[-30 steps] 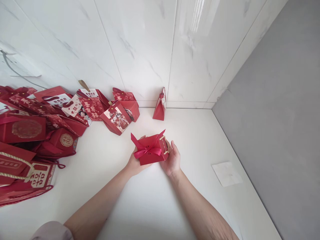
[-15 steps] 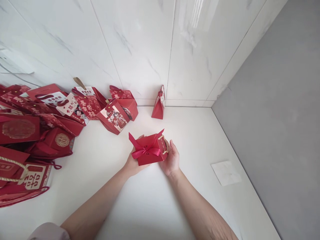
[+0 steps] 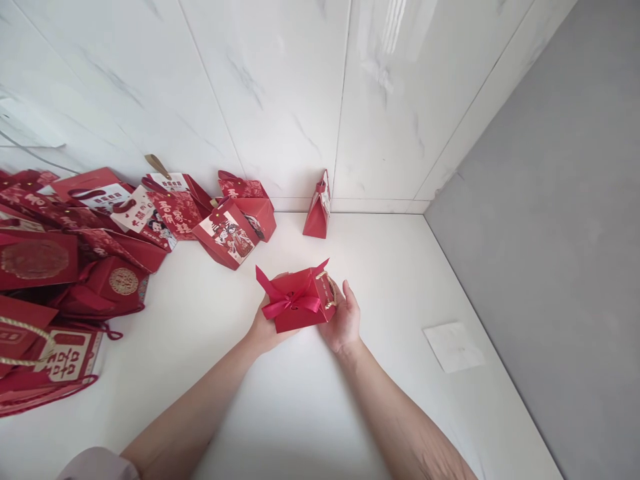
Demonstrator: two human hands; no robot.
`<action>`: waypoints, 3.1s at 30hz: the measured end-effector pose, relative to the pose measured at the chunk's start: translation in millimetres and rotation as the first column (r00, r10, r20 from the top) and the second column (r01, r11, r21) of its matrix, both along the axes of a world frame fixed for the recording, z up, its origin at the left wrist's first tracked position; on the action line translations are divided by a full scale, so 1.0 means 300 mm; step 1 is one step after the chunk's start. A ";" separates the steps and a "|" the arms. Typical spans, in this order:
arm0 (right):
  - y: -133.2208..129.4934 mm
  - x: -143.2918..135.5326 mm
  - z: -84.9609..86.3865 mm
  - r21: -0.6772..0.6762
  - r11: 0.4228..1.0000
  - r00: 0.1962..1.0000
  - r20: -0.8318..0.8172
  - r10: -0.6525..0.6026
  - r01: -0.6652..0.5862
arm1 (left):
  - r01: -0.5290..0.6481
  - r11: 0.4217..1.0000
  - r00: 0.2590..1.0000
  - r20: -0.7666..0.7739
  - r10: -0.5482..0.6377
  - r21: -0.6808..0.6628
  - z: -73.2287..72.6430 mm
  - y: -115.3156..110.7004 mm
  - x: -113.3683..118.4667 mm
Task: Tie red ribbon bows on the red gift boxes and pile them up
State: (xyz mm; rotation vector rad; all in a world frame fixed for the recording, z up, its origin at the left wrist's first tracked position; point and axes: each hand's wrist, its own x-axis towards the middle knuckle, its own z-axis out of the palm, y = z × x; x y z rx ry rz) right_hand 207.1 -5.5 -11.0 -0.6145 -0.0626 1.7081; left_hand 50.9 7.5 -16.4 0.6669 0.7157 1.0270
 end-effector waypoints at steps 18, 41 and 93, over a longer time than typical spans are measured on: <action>0.010 -0.007 -0.027 0.094 0.996 1.000 -0.015 -0.010 0.011 | 0.082 0.977 0.944 0.330 -0.013 -0.196 0.066 0.035 -0.056; 0.011 -0.011 -0.028 0.130 0.992 1.000 -0.005 -0.011 0.012 | -0.045 0.999 0.989 0.142 0.048 -0.023 0.044 0.013 -0.032; 0.006 0.002 -0.028 0.125 0.991 0.999 -0.003 -0.044 0.044 | -0.216 0.875 0.948 -0.120 0.294 0.434 0.028 -0.008 -0.044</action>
